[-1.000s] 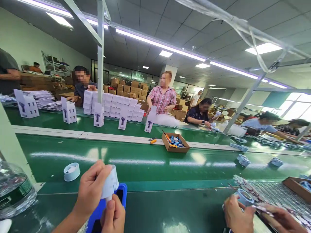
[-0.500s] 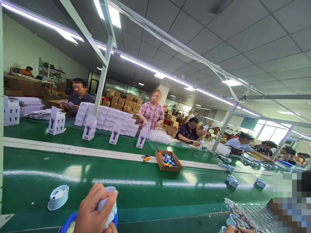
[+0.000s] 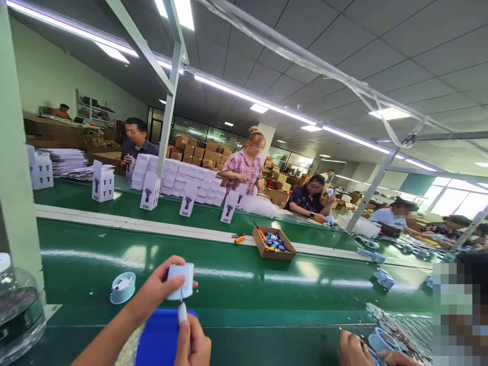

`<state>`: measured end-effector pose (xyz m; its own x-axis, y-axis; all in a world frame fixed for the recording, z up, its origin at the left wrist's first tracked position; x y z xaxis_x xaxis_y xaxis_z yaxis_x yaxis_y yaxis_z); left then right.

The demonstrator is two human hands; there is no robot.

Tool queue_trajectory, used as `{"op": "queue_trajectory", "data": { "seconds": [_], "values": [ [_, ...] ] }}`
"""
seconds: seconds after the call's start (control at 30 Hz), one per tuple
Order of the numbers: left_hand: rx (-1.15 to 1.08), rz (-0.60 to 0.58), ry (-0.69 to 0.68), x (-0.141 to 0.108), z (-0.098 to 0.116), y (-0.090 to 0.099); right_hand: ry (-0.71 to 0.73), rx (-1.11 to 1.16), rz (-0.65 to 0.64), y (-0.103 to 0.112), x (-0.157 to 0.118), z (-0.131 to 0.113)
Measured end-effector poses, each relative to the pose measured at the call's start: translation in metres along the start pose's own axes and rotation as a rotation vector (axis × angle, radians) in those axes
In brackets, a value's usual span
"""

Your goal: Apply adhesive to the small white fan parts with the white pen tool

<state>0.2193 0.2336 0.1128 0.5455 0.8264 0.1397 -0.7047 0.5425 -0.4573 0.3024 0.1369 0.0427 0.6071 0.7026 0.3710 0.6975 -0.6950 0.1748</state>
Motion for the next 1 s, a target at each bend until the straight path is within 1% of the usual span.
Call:
{"op": "queue_trajectory", "data": {
  "seconds": [0.07, 0.1, 0.13, 0.2, 0.27, 0.3, 0.33, 0.37, 0.43, 0.47, 0.53, 0.6, 0.63, 0.7, 0.77, 0.83, 0.9, 0.97, 1.0],
  "values": [
    [-0.125, 0.044, 0.022, 0.006, 0.005, 0.022, 0.006, -0.044, -0.014, 0.004, -0.001, 0.005],
    [-0.120, 0.095, 0.001, 0.008, 0.009, 0.036, -0.003, -0.054, -0.045, 0.005, 0.000, 0.008],
    [-0.063, 0.155, -0.024, 0.011, 0.011, 0.050, -0.019, -0.057, -0.085, 0.005, 0.000, 0.010],
    [0.170, 0.270, -0.068, 0.013, 0.012, 0.075, -0.054, -0.045, -0.164, 0.004, 0.000, 0.015],
    [0.482, 0.346, -0.107, 0.014, 0.009, 0.092, -0.082, -0.020, -0.199, 0.003, -0.001, 0.019],
    [0.633, 0.337, -0.112, 0.016, 0.004, 0.095, -0.091, -0.004, -0.203, 0.003, -0.002, 0.020],
    [0.764, 0.290, -0.110, 0.018, -0.003, 0.094, -0.093, 0.009, -0.208, 0.002, -0.003, 0.021],
    [0.867, 0.223, -0.106, 0.019, -0.012, 0.091, -0.088, 0.020, -0.211, 0.001, -0.005, 0.020],
    [1.008, 0.080, -0.082, 0.021, -0.032, 0.083, -0.067, 0.034, -0.224, 0.000, -0.007, 0.016],
    [1.047, 0.022, -0.071, 0.022, -0.041, 0.079, -0.059, 0.041, -0.232, -0.001, -0.007, 0.013],
    [1.057, -0.058, -0.054, 0.023, -0.053, 0.071, -0.063, 0.073, -0.241, -0.003, -0.007, 0.011],
    [0.994, -0.104, -0.062, 0.024, -0.055, 0.063, -0.071, 0.115, -0.258, -0.006, -0.007, 0.010],
    [0.956, -0.107, -0.080, 0.025, -0.052, 0.060, -0.074, 0.134, -0.278, -0.009, -0.007, 0.009],
    [0.921, -0.070, -0.122, 0.026, -0.038, 0.060, -0.075, 0.158, -0.346, -0.018, -0.009, 0.010],
    [0.989, -0.015, -0.126, 0.026, -0.024, 0.066, -0.070, 0.146, -0.428, -0.027, -0.013, 0.010],
    [1.178, 0.059, -0.023, 0.026, -0.018, 0.081, -0.052, 0.099, -0.490, -0.034, -0.017, 0.011],
    [1.357, 0.122, 0.151, 0.023, -0.019, 0.101, -0.031, 0.048, -0.529, -0.037, -0.021, 0.012],
    [1.428, 0.142, 0.306, 0.018, -0.025, 0.116, -0.019, 0.029, -0.546, -0.039, -0.023, 0.013],
    [1.427, 0.131, 0.352, 0.016, -0.028, 0.120, -0.018, 0.029, -0.551, -0.039, -0.024, 0.014]
  ]
}}
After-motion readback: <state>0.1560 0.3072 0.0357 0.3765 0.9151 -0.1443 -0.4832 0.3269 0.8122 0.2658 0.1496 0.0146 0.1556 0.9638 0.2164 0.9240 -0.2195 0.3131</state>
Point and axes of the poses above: each hand's wrist, its own x-axis towards the middle knuckle, its own y-axis out of the back of the hand, z = x × y, the point moved 9 cm from there along x, towards the middle knuckle, and after that the axes turned 12 degrees about -x, right-handed, at the moved point
